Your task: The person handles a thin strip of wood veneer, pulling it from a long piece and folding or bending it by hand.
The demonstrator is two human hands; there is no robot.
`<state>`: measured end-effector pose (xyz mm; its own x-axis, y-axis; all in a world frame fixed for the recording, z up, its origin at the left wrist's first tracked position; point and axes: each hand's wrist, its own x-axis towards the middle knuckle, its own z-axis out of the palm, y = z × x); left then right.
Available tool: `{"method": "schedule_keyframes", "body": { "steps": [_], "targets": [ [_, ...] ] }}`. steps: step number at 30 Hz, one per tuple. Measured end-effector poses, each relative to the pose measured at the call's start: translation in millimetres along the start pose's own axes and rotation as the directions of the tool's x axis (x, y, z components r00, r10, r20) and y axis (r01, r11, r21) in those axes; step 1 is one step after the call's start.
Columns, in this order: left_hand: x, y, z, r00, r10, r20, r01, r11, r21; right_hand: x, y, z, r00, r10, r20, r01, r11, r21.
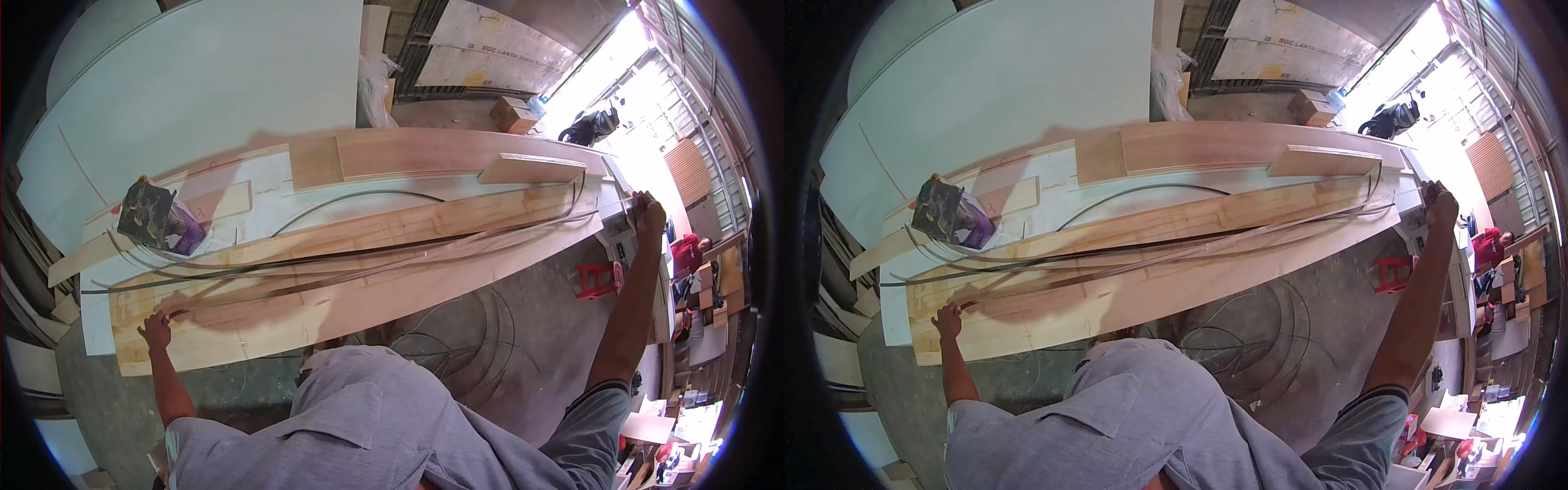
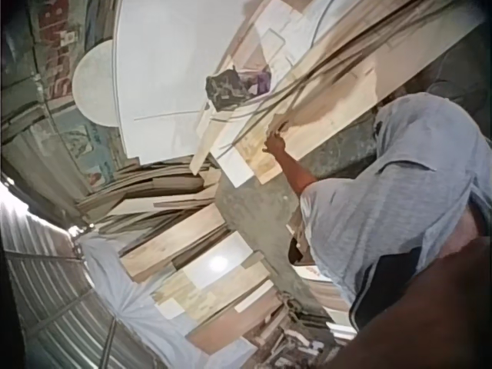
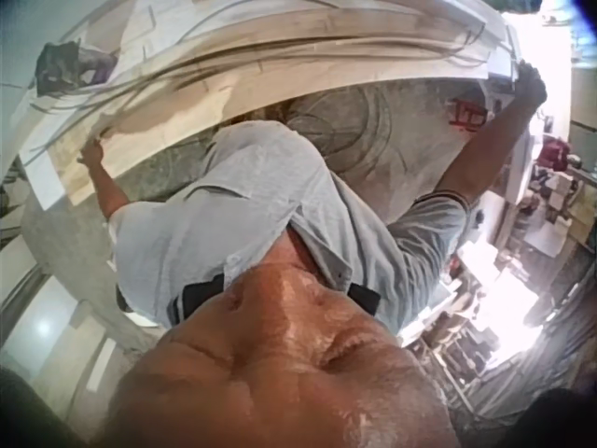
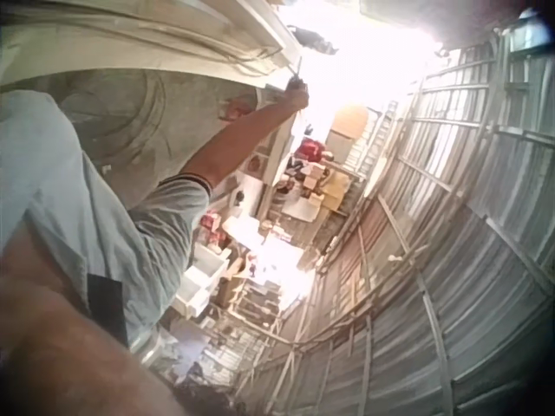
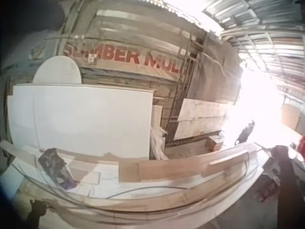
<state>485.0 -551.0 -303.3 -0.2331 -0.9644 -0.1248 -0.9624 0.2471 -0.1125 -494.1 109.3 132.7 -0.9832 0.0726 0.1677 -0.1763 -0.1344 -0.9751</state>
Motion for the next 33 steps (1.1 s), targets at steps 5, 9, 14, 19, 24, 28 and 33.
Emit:
{"method": "schedule_keyframes", "body": {
  "steps": [5,9,14,19,24,28,33],
  "targets": [
    [-1,1,17,0.996,-0.068,0.053,0.059,0.985,0.163,-123,25,20,0.910,0.057,0.410,-0.066,0.998,0.008],
    [-13,58,2,0.985,-0.165,-0.041,0.169,0.970,0.173,-221,13,51,0.875,0.099,0.475,-0.109,0.994,-0.007],
    [-97,282,-32,0.866,0.347,-0.360,-0.495,0.488,-0.719,-282,-8,76,0.801,0.099,0.590,-0.098,0.995,-0.033],
    [-192,390,-56,0.524,0.814,-0.252,-0.808,0.381,-0.450,-285,-29,77,0.825,0.031,0.565,-0.049,0.999,0.016],
    [-186,393,-11,0.531,0.844,-0.078,-0.804,0.473,-0.361,-269,-30,18,0.895,-0.013,0.445,0.011,1.000,0.008],
    [-176,374,-13,0.643,0.761,-0.091,-0.650,0.480,-0.589,-252,1,-81,0.959,0.045,0.279,-0.061,0.997,0.047],
    [-158,366,-98,0.504,0.843,0.188,-0.267,0.359,-0.894,-255,123,-238,0.997,0.050,0.065,-0.024,0.934,-0.356]
  ]
}}
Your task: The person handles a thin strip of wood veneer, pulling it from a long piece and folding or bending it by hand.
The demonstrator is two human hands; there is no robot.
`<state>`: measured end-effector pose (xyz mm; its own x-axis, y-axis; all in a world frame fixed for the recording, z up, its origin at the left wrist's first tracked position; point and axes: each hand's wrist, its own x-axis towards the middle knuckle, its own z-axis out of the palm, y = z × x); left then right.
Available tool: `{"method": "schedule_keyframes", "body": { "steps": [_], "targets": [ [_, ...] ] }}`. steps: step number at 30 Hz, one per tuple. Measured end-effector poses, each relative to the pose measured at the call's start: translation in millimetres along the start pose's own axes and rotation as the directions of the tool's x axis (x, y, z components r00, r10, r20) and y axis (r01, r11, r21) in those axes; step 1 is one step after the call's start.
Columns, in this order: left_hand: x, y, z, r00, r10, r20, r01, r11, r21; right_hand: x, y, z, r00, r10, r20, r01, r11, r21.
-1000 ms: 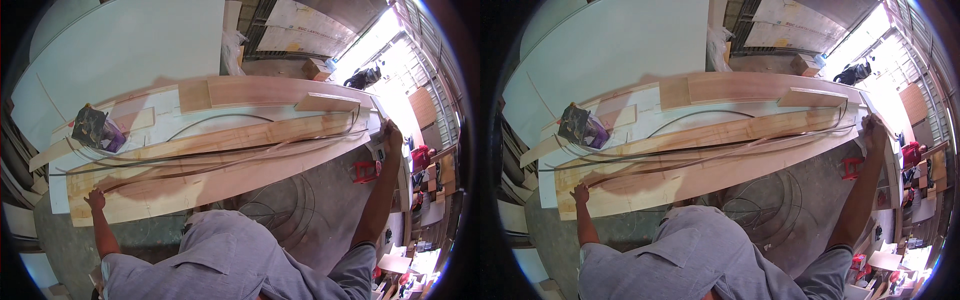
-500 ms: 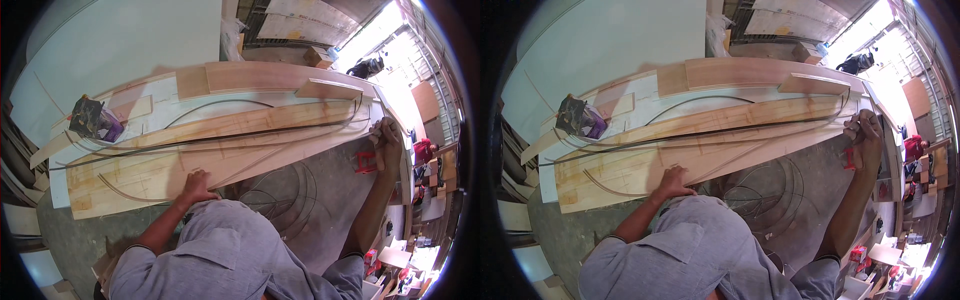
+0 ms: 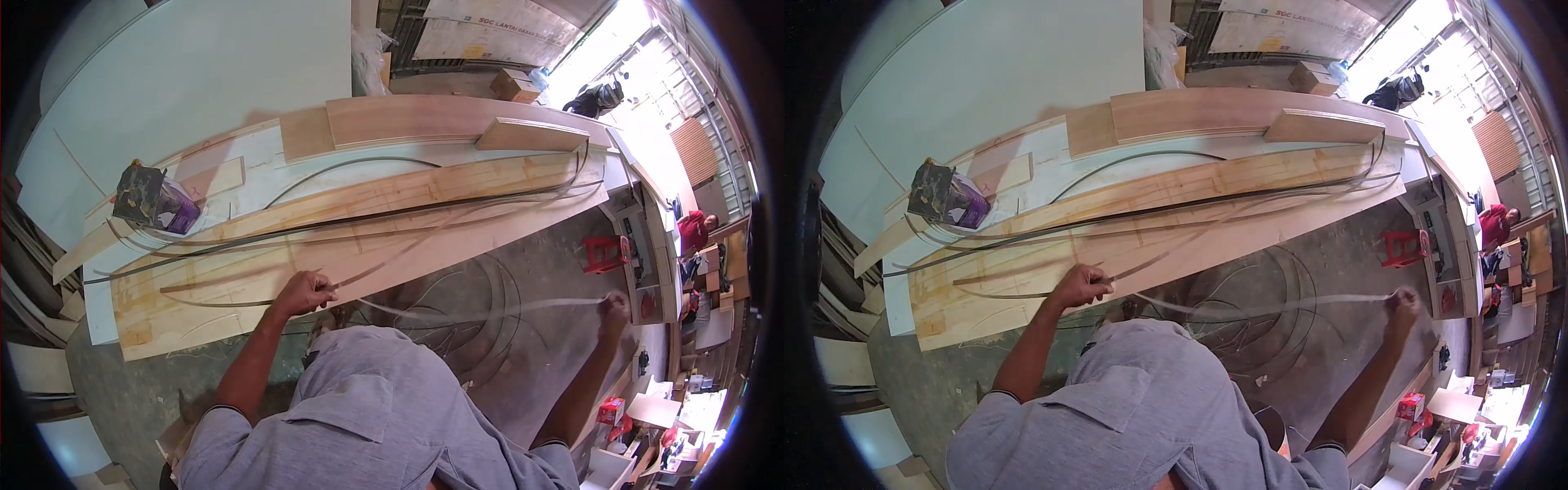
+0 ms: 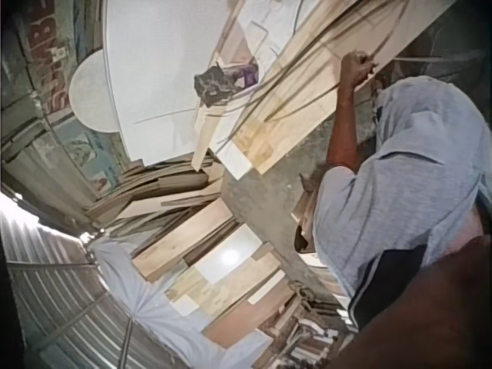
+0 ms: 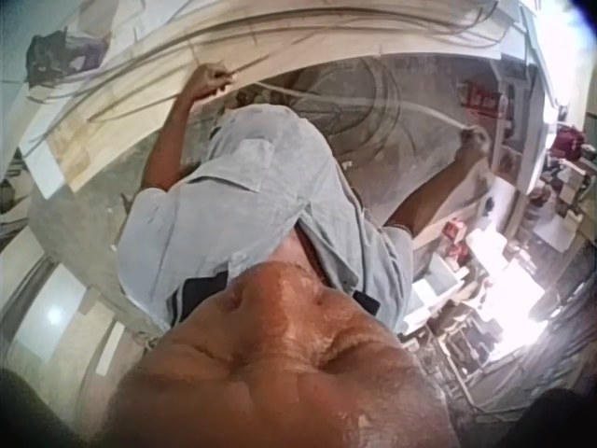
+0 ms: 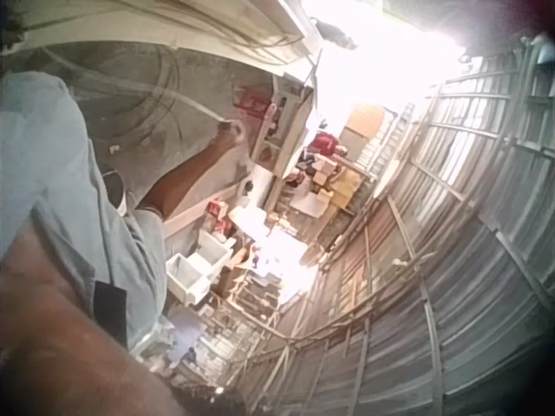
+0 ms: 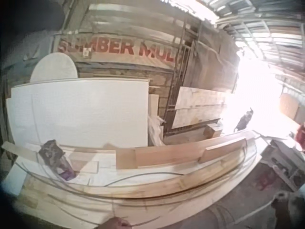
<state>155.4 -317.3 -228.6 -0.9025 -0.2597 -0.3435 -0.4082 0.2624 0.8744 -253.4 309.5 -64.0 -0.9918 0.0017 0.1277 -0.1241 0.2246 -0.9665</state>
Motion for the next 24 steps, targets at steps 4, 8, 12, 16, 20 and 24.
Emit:
{"method": "schedule_keyframes", "body": {
  "steps": [4,8,12,16,20,24],
  "targets": [
    [3,65,-21,0.990,0.075,0.123,-0.046,0.975,-0.217,-46,133,-24,0.973,0.231,-0.018,-0.112,0.404,-0.908],
    [8,114,-15,0.991,0.104,0.081,-0.090,0.983,-0.157,-100,129,62,0.982,-0.188,0.030,0.111,0.434,-0.894],
    [17,142,13,0.990,0.120,0.068,-0.117,0.992,-0.052,-155,46,232,0.865,0.144,0.481,-0.245,0.957,0.154],
    [33,150,47,0.981,0.188,-0.042,-0.179,0.971,0.156,-216,-18,349,0.496,0.242,0.834,-0.399,0.916,-0.028],
    [42,145,55,0.970,0.210,-0.125,-0.174,0.952,0.250,-225,-42,369,0.548,0.225,0.806,-0.223,0.968,-0.119],
    [39,134,48,1.000,0.018,0.026,-0.014,0.991,-0.131,-194,-48,333,0.510,0.233,0.828,-0.392,0.920,-0.018]
  ]
}}
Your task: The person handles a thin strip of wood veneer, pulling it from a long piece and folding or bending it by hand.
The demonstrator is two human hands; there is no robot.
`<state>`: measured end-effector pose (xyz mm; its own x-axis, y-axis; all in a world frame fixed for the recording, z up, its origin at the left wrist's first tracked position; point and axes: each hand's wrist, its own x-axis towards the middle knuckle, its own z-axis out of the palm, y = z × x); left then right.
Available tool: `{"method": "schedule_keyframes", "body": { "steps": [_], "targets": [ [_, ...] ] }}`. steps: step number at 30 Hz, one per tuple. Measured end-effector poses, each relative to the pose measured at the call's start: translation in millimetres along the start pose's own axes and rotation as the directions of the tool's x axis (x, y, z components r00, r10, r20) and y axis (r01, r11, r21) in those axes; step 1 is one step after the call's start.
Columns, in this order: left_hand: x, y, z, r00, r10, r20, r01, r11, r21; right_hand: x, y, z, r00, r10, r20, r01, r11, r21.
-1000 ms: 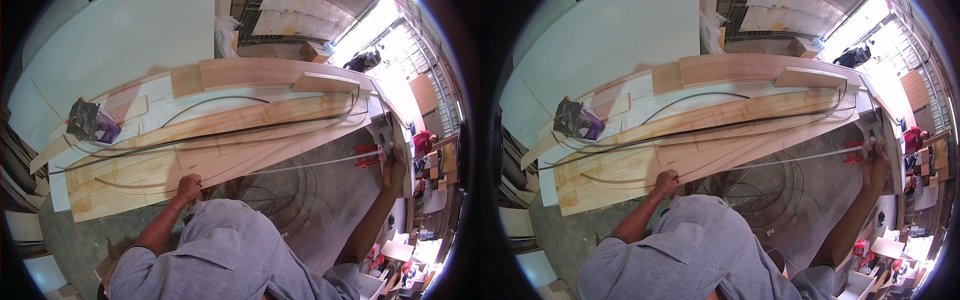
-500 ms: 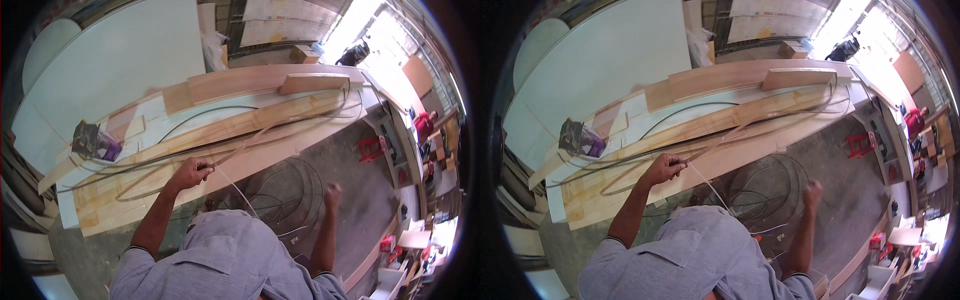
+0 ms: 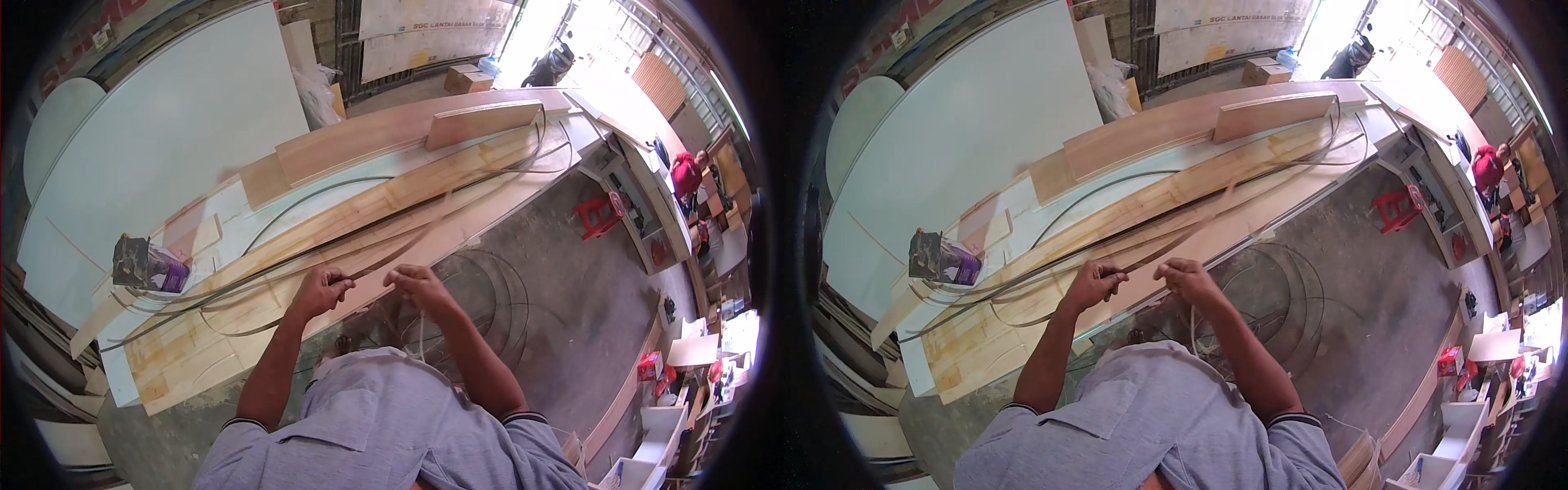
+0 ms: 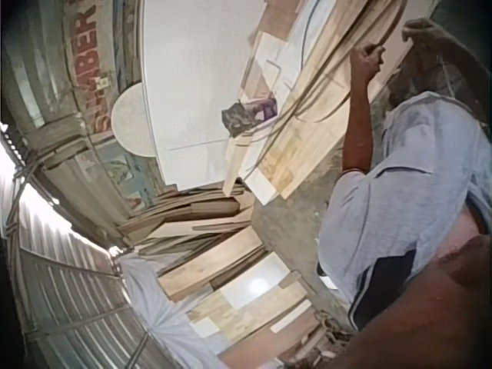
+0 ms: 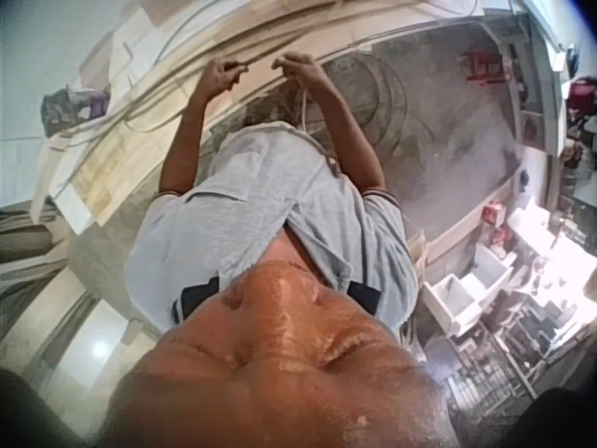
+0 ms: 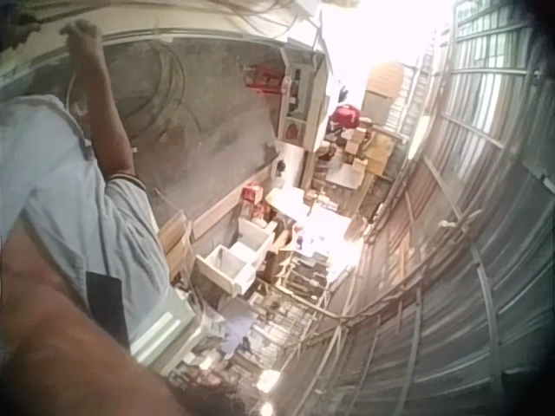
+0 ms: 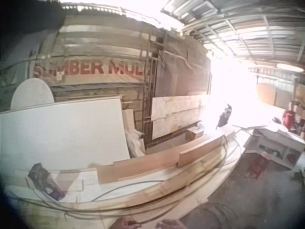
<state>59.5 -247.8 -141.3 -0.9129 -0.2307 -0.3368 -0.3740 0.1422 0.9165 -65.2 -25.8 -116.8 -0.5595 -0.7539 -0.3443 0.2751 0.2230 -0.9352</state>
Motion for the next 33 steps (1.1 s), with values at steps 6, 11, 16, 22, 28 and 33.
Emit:
{"method": "schedule_keyframes", "body": {
  "steps": [6,11,16,22,28,33],
  "targets": [
    [7,-16,-20,0.994,0.031,0.106,-0.014,0.987,-0.157,-23,-27,-62,0.995,0.085,0.045,-0.095,0.953,0.289],
    [13,-23,-43,0.982,0.019,0.186,0.005,0.992,-0.129,-39,-44,-105,0.997,0.065,-0.039,-0.047,0.931,0.361],
    [9,-27,-63,0.984,-0.031,0.175,0.048,0.994,-0.095,-50,-50,-139,0.985,-0.082,-0.150,0.148,0.844,0.516],
    [-1,-35,-89,0.979,-0.096,0.180,0.111,0.991,-0.073,-65,-60,-181,0.920,-0.157,-0.359,0.345,0.757,0.555],
    [-24,-22,-118,0.989,-0.086,0.121,0.083,0.996,0.027,-75,-84,-248,0.862,-0.225,-0.454,0.469,0.694,0.547],
    [-45,-14,-143,0.993,-0.084,0.086,0.082,0.996,0.026,-97,-112,-303,0.818,-0.272,-0.507,0.540,0.667,0.514]
  ]
}}
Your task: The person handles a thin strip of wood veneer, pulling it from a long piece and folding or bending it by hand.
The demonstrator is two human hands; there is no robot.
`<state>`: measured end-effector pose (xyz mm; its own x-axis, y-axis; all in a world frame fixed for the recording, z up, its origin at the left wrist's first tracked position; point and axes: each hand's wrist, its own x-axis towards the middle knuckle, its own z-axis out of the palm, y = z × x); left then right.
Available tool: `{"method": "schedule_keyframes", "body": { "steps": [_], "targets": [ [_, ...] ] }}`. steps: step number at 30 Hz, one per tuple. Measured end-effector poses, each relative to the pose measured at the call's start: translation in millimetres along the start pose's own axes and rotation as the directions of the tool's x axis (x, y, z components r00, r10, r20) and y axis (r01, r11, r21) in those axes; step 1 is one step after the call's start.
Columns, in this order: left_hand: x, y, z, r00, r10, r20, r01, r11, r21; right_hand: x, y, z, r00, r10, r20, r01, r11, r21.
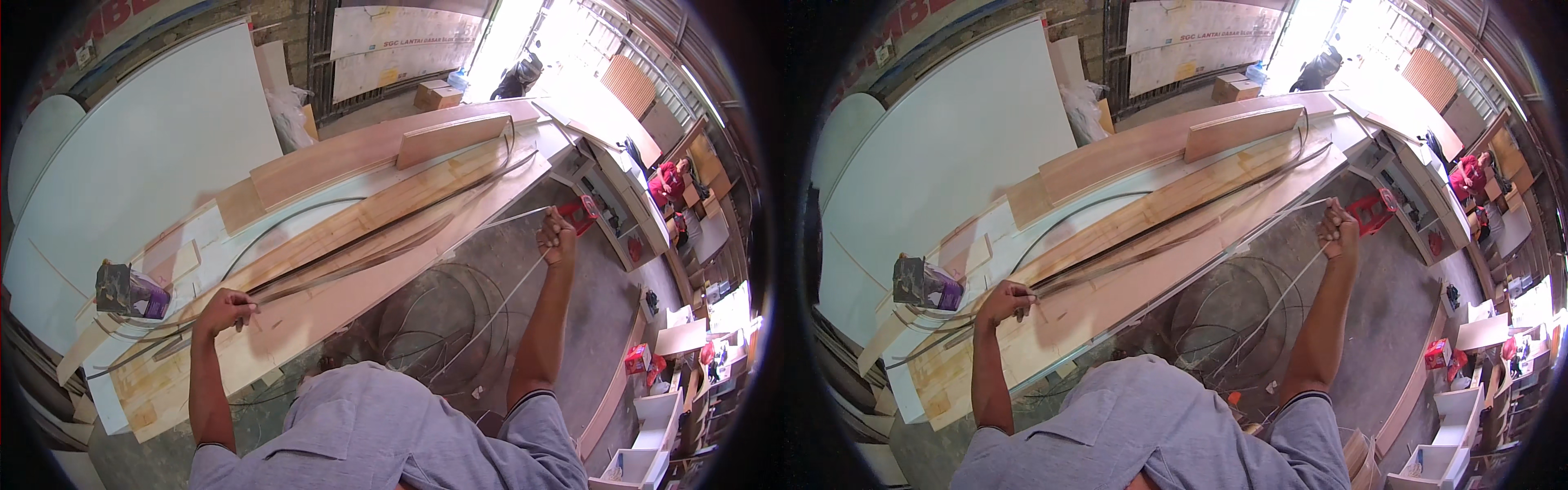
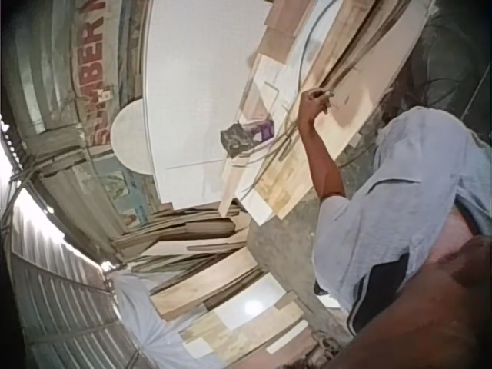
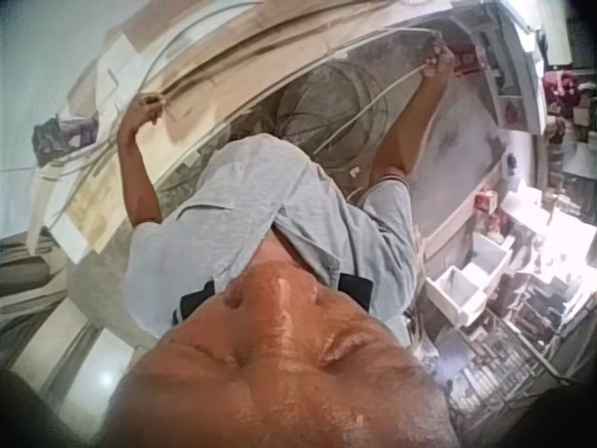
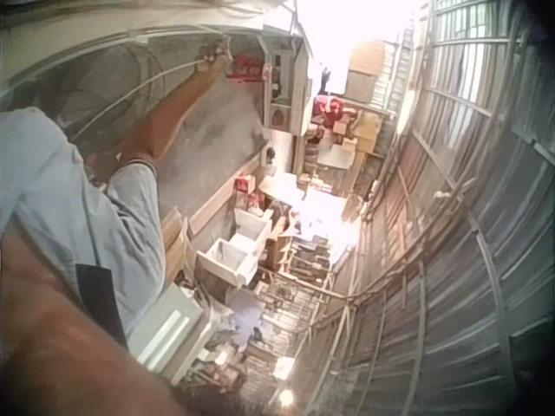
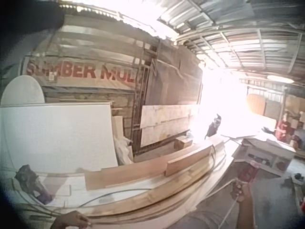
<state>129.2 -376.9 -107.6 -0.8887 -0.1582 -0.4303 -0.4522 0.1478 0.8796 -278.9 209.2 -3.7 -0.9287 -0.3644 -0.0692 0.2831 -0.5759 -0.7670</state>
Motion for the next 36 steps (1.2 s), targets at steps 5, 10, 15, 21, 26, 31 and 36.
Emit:
{"method": "schedule_keyframes", "body": {
  "steps": [5,10,15,21,26,31,36],
  "targets": [
    [-28,-13,-35,0.995,-0.043,-0.095,0.046,0.998,0.030,10,-50,-18,0.993,-0.100,-0.064,0.100,0.995,0.001],
    [-47,-37,-74,0.983,-0.098,-0.154,0.099,0.995,0.003,25,-98,-49,0.976,-0.176,-0.131,0.173,0.984,-0.035],
    [-66,-61,-105,0.966,-0.170,-0.193,0.172,0.985,-0.008,28,-146,-85,0.974,-0.175,-0.144,0.174,0.985,-0.020],
    [-84,-99,-132,0.950,-0.226,-0.214,0.233,0.972,0.011,1,-173,-100,0.936,-0.239,-0.259,0.198,0.965,-0.172],
    [-97,-140,-148,0.936,-0.236,-0.262,0.275,0.954,0.120,-30,-123,-75,0.947,-0.180,-0.265,0.003,0.832,-0.554],
    [-128,-150,-163,0.834,-0.395,-0.386,0.519,0.800,0.302,-65,-45,-50,0.981,-0.002,-0.192,-0.150,0.616,-0.773],
    [-189,-115,-177,0.832,-0.326,-0.449,0.489,0.812,0.317,-83,9,-78,0.964,0.141,-0.226,-0.265,0.424,-0.866]
  ]
}}
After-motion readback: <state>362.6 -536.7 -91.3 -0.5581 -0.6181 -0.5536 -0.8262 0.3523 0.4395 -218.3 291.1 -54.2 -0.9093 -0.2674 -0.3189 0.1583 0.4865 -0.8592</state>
